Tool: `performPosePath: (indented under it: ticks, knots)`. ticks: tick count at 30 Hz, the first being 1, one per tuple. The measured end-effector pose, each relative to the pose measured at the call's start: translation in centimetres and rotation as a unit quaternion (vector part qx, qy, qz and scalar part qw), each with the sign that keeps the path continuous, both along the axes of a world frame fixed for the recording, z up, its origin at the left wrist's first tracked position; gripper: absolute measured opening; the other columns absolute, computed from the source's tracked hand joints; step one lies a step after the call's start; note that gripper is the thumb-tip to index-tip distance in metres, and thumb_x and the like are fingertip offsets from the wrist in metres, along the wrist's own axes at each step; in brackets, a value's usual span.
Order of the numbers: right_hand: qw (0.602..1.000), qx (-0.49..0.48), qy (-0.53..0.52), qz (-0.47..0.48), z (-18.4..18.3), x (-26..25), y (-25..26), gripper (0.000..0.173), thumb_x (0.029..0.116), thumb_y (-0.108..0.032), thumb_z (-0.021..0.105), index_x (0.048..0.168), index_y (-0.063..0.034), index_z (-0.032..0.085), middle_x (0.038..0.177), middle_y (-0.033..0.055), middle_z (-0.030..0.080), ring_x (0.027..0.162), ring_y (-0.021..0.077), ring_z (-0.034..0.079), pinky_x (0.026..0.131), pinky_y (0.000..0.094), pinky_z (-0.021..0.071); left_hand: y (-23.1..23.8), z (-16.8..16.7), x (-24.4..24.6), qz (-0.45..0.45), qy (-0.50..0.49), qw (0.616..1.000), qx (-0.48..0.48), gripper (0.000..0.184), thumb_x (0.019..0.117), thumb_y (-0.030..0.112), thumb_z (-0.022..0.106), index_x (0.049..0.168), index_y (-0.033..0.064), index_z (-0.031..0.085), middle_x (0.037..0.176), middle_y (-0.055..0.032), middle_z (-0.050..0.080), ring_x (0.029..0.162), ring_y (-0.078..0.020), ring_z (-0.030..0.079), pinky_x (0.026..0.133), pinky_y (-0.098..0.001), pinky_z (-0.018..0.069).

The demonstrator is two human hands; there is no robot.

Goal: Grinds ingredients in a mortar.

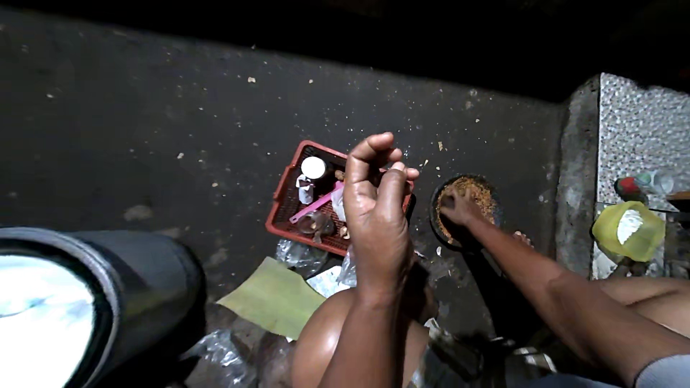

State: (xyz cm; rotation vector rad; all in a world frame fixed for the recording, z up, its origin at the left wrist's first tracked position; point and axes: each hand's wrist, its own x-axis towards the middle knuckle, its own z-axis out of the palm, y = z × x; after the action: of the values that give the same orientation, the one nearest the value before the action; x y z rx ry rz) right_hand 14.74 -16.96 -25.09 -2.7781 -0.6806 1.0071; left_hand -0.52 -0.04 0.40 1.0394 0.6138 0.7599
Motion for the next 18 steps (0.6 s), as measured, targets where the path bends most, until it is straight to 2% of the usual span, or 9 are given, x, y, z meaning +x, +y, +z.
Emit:
performPosePath:
  ticks: [2, 4, 6, 9, 11, 13, 15, 17, 18]
  knots:
    - [0.994, -0.065, 0.063, 0.057, 0.1, -1.3, -0.7, 0.066, 0.0942, -0.05, 0.065, 0.152, -0.0219, 0.049, 0.162, 0.0252, 0.031, 0.12, 0.0441, 0.062, 0.094, 0.0593, 0.0548, 0.3, 0.0, 0.0, 0.006, -0.006, 1.0, -0.002, 0.031, 0.1015, 0.002, 0.045, 0.129, 0.0111, 0.056, 0.111, 0.0007, 0.059, 0.089, -0.0071, 0.063, 0.074, -0.0207, 0.0555]
    - [0.993, -0.083, 0.039, 0.076, -0.4, -1.2, -2.2, 0.061, 0.0967, -0.051, 0.06, 0.151, -0.0246, 0.05, 0.161, 0.0239, 0.034, 0.117, 0.0433, 0.064, 0.093, 0.0576, 0.0555, 0.4, -0.1, 0.0, 0.009, -0.006, 1.0, -0.006, 0.031, 0.1016, 0.002, 0.045, 0.128, 0.0113, 0.056, 0.111, 0.0013, 0.06, 0.089, -0.0062, 0.063, 0.075, -0.0198, 0.0557]
    - [0.997, -0.071, -0.001, 0.025, -0.9, 0.7, -2.3, 0.061, 0.0968, -0.05, 0.062, 0.15, -0.0215, 0.051, 0.159, 0.0266, 0.035, 0.117, 0.0459, 0.063, 0.092, 0.0598, 0.055, 0.4, -0.2, -0.1, 0.006, -0.004, 1.0, -0.002, 0.031, 0.1013, 0.002, 0.044, 0.129, 0.0109, 0.056, 0.112, 0.0011, 0.059, 0.09, -0.0068, 0.063, 0.076, -0.0206, 0.0555]
    - [0.996, -0.042, -0.039, -0.063, -2.1, 2.9, -1.5, 0.067, 0.0909, -0.049, 0.072, 0.147, -0.0185, 0.052, 0.156, 0.0315, 0.035, 0.112, 0.0487, 0.064, 0.086, 0.0637, 0.0558, 0.2, -0.2, -0.2, -0.006, -0.003, 1.0, 0.003, 0.031, 0.1016, 0.002, 0.045, 0.129, 0.0111, 0.056, 0.113, 0.0009, 0.06, 0.09, -0.0072, 0.063, 0.076, -0.0213, 0.0557]
    - [0.994, -0.045, 0.01, -0.1, -0.4, 2.6, -0.9, 0.067, 0.0929, -0.048, 0.071, 0.15, -0.0209, 0.048, 0.162, 0.0304, 0.027, 0.117, 0.0492, 0.062, 0.091, 0.0642, 0.054, 0.0, 0.0, 0.1, -0.009, -0.01, 1.0, 0.003, 0.031, 0.1019, 0.002, 0.044, 0.129, 0.0114, 0.055, 0.113, 0.0014, 0.059, 0.091, -0.0067, 0.063, 0.077, -0.0208, 0.056]
    - [0.995, -0.075, 0.051, -0.029, 0.6, 1.0, -0.9, 0.068, 0.0958, -0.051, 0.064, 0.154, -0.0216, 0.044, 0.164, 0.0281, 0.025, 0.122, 0.047, 0.061, 0.096, 0.0612, 0.0531, 0.1, 0.2, 0.2, -0.001, -0.016, 1.0, 0.003, 0.031, 0.1019, 0.002, 0.044, 0.129, 0.0114, 0.055, 0.112, 0.0018, 0.059, 0.09, -0.0061, 0.063, 0.076, -0.0206, 0.0559]
    - [0.993, -0.093, 0.033, 0.066, -0.4, -0.7, -2.7, 0.063, 0.097, -0.052, 0.059, 0.152, -0.0234, 0.048, 0.162, 0.0258, 0.031, 0.118, 0.0448, 0.063, 0.094, 0.0593, 0.0545, 0.1, 0.1, 0.0, 0.003, -0.017, 1.0, 0.001, 0.03, 0.1015, 0.001, 0.044, 0.128, 0.0106, 0.055, 0.111, 0.0016, 0.059, 0.089, -0.0062, 0.063, 0.077, -0.0208, 0.0558]
    - [0.995, -0.076, 0.002, 0.069, -1.1, -0.4, -3.4, 0.061, 0.0982, -0.052, 0.059, 0.151, -0.0221, 0.051, 0.161, 0.0248, 0.034, 0.12, 0.0442, 0.062, 0.095, 0.0593, 0.0542, 0.0, -0.1, -0.2, 0.003, -0.011, 1.0, 0.002, 0.03, 0.1017, 0.001, 0.044, 0.128, 0.0108, 0.055, 0.111, 0.0016, 0.059, 0.089, -0.0061, 0.063, 0.076, -0.0202, 0.0554]
    - [0.998, -0.049, -0.027, 0.036, -0.9, -0.2, -3.0, 0.061, 0.0982, -0.052, 0.061, 0.148, -0.0186, 0.053, 0.157, 0.027, 0.038, 0.118, 0.0457, 0.063, 0.093, 0.0602, 0.0547, 0.1, -0.1, -0.2, 0.001, -0.009, 1.0, 0.005, 0.03, 0.1021, 0.002, 0.044, 0.128, 0.0106, 0.055, 0.112, 0.0013, 0.059, 0.089, -0.0063, 0.063, 0.076, -0.0203, 0.0556]
